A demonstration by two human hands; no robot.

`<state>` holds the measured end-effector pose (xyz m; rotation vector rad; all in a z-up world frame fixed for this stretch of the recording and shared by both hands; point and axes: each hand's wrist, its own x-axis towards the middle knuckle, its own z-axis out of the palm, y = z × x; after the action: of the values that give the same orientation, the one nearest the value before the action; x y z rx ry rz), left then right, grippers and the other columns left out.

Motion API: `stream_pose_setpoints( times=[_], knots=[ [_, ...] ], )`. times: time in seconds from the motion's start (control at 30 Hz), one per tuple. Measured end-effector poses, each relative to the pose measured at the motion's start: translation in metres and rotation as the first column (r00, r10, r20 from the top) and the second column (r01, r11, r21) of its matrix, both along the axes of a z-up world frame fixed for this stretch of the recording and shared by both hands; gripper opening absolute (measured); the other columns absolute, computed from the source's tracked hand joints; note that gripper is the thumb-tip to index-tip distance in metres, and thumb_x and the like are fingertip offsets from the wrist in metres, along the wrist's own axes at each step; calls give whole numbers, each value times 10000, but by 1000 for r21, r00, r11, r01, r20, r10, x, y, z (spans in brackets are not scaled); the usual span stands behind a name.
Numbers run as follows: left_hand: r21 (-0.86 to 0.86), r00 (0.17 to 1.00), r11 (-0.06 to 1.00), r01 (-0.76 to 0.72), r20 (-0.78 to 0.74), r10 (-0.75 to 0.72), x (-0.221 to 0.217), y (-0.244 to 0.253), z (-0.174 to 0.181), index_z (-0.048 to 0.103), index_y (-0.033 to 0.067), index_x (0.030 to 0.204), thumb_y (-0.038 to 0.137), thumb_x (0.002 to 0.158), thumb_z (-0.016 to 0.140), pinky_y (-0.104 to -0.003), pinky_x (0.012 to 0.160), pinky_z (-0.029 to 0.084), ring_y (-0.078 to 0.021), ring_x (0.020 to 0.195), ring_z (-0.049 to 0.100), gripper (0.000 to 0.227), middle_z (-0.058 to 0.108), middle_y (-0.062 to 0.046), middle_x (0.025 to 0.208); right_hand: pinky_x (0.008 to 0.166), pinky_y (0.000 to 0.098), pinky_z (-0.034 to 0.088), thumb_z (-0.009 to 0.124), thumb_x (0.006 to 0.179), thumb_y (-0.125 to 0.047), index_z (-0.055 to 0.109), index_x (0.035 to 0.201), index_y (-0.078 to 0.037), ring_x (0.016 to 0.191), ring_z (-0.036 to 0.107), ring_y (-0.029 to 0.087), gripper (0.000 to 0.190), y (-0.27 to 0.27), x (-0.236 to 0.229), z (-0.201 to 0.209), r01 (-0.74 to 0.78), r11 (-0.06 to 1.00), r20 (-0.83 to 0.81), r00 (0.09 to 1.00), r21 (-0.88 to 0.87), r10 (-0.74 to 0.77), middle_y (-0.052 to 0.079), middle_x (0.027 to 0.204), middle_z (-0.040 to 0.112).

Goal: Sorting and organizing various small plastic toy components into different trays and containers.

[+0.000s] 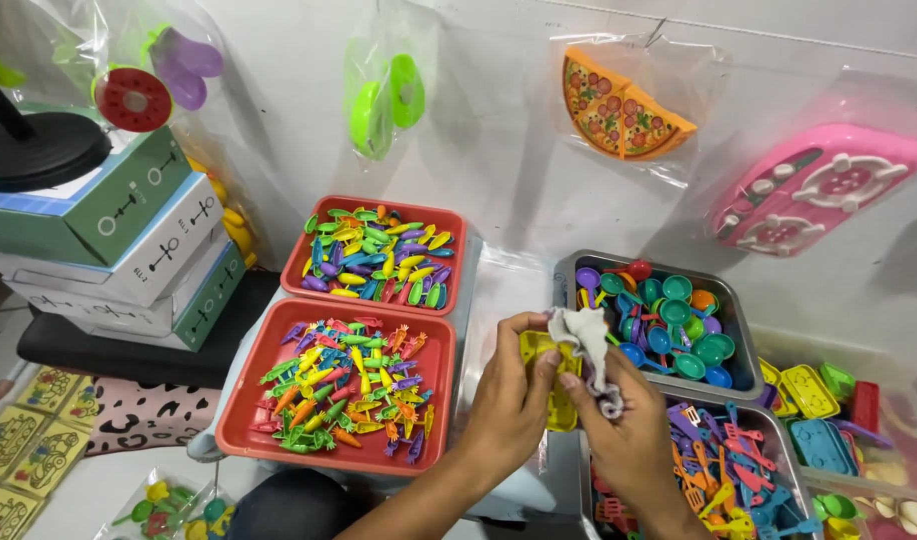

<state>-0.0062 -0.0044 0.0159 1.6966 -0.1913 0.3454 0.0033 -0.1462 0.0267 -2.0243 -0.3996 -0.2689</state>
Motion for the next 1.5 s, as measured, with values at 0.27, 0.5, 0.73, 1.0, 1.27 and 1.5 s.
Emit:
stream_pose_setpoints(
  times=[0.27, 0.5, 0.73, 1.0, 1.27, 1.5],
  knots=[
    [94, 989, 985, 145, 8, -146, -4, -1, 10, 279, 9, 1473, 158, 1063, 378, -469, 978, 473, -328, 1183, 566, 447, 489, -222, 1322, 427, 265, 393, 863, 791, -124, 689, 786, 39, 478, 465, 98, 238, -12, 9, 5, 310, 950, 22, 950, 29, -310, 49, 599, 637],
    [242, 1000, 970, 20, 13, -24, 14, 25, 18, 586, 32, 1254, 39, 899, 682, -260, 662, 714, -236, 824, 772, 367, 736, -173, 991, 767, 259, 541, 763, 866, -43, 684, 1101, 30, 828, 663, 144, 259, -35, 19, 2, 193, 911, -70, 981, 364, -180, 88, 977, 729],
    [824, 915, 417, -384, 399, 55, 23, 18, -14, 630, 53, 1117, 74, 833, 638, -379, 803, 537, -267, 1044, 631, 285, 662, -108, 1181, 843, 244, 524, 662, 955, -29, 643, 1210, 18, 925, 655, 144, 260, -64, 47, -6, 237, 726, -246, 964, 646, -95, 92, 1072, 690],
    [883, 985, 469, -12, 91, -147, 20, 15, -49, 621, -28, 1202, 288, 826, 716, -457, 1066, 422, -362, 1130, 624, 500, 668, -205, 1210, 651, 266, 534, 695, 910, -12, 680, 1235, 36, 698, 620, 142, 329, -70, 52, -10, 165, 695, -314, 945, 700, 92, 94, 964, 703],
    [931, 956, 292, 221, -147, -253, 24, 14, -62, 556, -32, 1386, 167, 902, 680, -554, 1181, 267, -444, 1435, 374, 538, 497, -269, 1471, 711, 290, 566, 736, 883, 9, 746, 1033, 74, 753, 661, 162, 164, -66, 53, -16, 121, 773, -305, 947, 623, 97, 133, 891, 748],
    [868, 987, 482, 124, -59, -147, 15, 19, -19, 685, 13, 992, 102, 921, 623, -440, 789, 552, -309, 922, 687, 130, 730, -132, 1019, 732, 267, 533, 716, 899, -4, 725, 1127, 71, 774, 639, 147, 241, -64, 50, -12, 144, 776, -308, 949, 614, 67, 116, 924, 729]
  ],
)
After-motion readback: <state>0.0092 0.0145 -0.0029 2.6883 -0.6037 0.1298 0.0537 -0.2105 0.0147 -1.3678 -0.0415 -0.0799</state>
